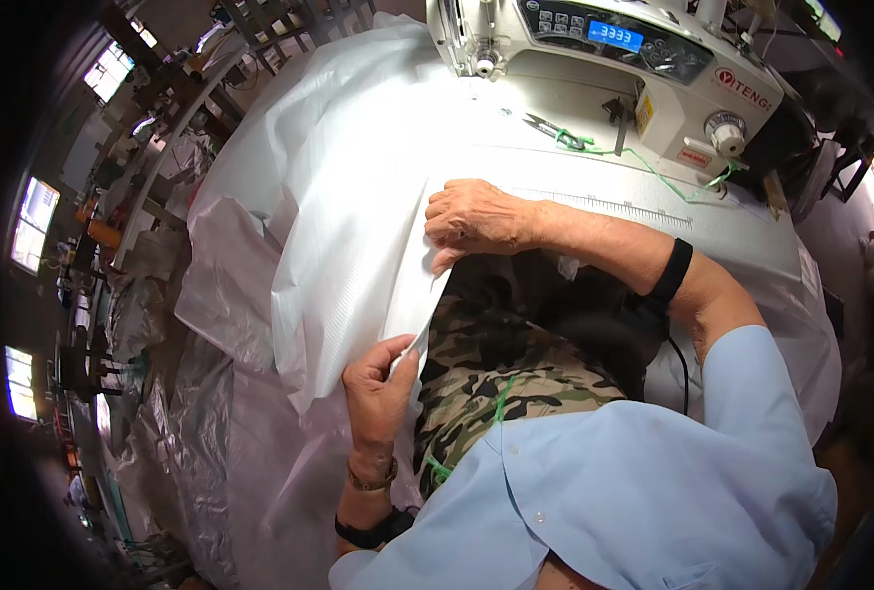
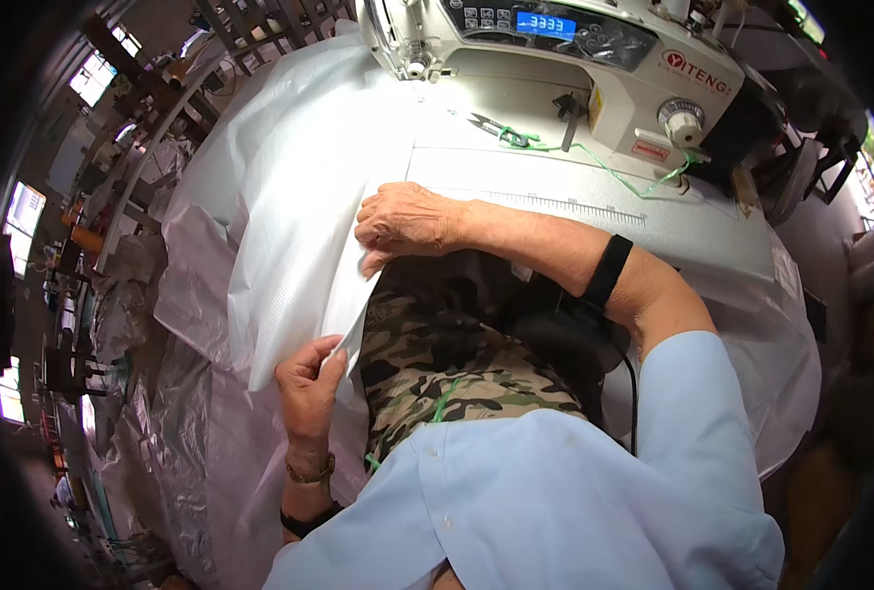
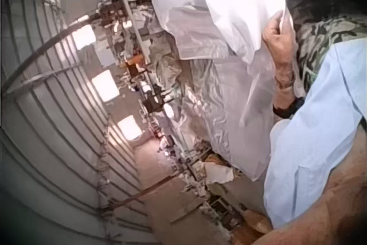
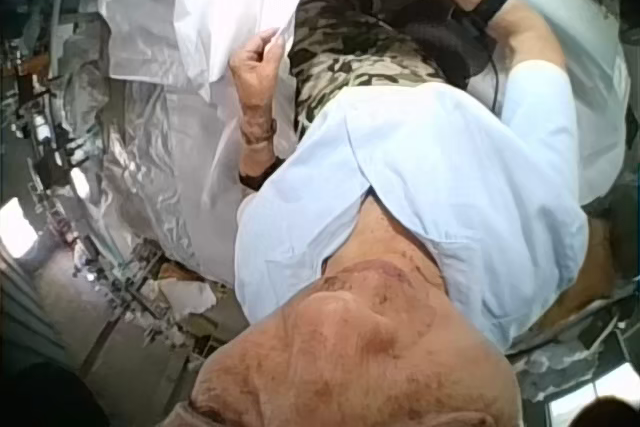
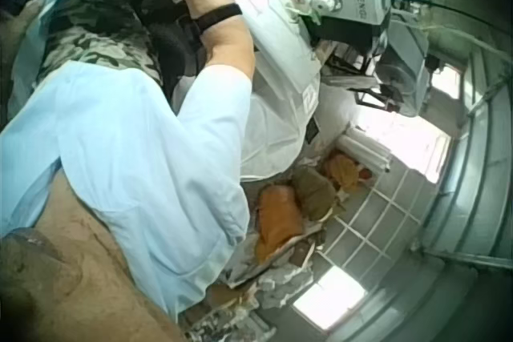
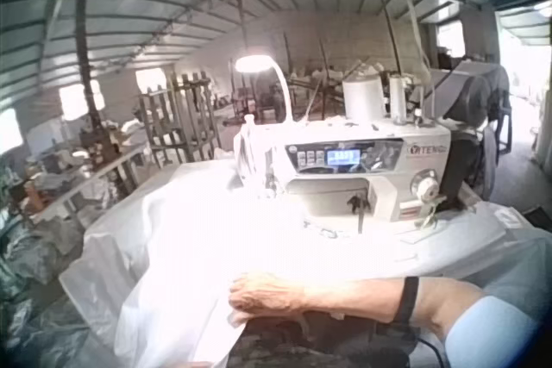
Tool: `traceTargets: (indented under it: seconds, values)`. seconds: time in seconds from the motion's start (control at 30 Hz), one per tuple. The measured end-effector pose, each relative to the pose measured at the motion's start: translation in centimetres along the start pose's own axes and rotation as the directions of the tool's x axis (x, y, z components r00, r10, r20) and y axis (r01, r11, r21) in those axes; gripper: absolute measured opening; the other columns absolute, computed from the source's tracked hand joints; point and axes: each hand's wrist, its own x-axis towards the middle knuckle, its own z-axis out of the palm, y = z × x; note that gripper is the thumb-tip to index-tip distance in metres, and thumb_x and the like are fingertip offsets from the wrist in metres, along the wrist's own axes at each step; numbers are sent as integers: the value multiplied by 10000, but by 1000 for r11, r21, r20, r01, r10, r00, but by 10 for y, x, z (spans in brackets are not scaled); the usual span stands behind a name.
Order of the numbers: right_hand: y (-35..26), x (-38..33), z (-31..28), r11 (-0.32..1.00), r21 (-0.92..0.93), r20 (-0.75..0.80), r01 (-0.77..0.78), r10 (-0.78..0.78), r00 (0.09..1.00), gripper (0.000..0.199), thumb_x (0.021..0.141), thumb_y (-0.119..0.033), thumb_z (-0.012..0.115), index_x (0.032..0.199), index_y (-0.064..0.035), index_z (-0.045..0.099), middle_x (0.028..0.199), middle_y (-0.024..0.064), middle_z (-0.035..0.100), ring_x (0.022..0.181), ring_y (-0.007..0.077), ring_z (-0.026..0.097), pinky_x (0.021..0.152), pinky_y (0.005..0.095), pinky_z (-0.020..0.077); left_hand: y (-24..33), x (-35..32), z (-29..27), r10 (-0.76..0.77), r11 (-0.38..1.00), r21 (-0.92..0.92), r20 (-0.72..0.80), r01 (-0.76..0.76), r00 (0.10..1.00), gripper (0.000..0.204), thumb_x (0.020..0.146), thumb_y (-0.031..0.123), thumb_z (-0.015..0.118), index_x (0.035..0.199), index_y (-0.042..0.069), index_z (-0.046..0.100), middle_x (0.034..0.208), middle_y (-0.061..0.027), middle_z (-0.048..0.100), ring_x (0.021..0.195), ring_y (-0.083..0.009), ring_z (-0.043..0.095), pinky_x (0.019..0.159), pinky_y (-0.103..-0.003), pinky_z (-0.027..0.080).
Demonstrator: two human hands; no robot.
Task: Sewing pieces of white plastic sheeting together using an industrial sewing machine.
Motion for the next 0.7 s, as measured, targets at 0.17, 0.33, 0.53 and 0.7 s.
traceTargets:
  seconds: [0.17,0.33,0.53,0.7]
  values:
    - [32,-6,-2,998,-46,-15,-35,35,999,445,751,-471,736,693,-94,507,712,20,512,738,216,548,694,344,431,-7,-2,-2,131,973,190,6,-130,991,195,889,27,638,1065,-47,681,822,-18,653,697,-47,530,624,-213,432]
    - [58,-7,-9,995,-73,-29,-66,64,998,465,732,-502,728,768,-101,495,771,22,524,760,231,552,731,352,425,-22,2,-5,284,896,335,73,-292,956,197,873,9,624,1057,-30,680,802,-56,646,684,-88,544,633,-226,435]
    - [87,-11,-26,982,-130,-108,-136,122,987,476,743,-527,701,843,-97,522,815,45,534,803,258,562,875,415,415,-29,9,12,380,822,362,224,-438,898,196,803,-39,595,988,-34,659,678,-98,536,526,-182,493,507,-305,400]
    - [85,-13,-22,862,-395,-239,-319,238,941,492,747,-523,705,908,-77,574,851,80,556,842,271,581,858,412,450,-29,19,19,465,683,446,345,-579,815,153,788,-29,621,937,-12,652,688,-140,571,556,-292,575,517,-358,447]
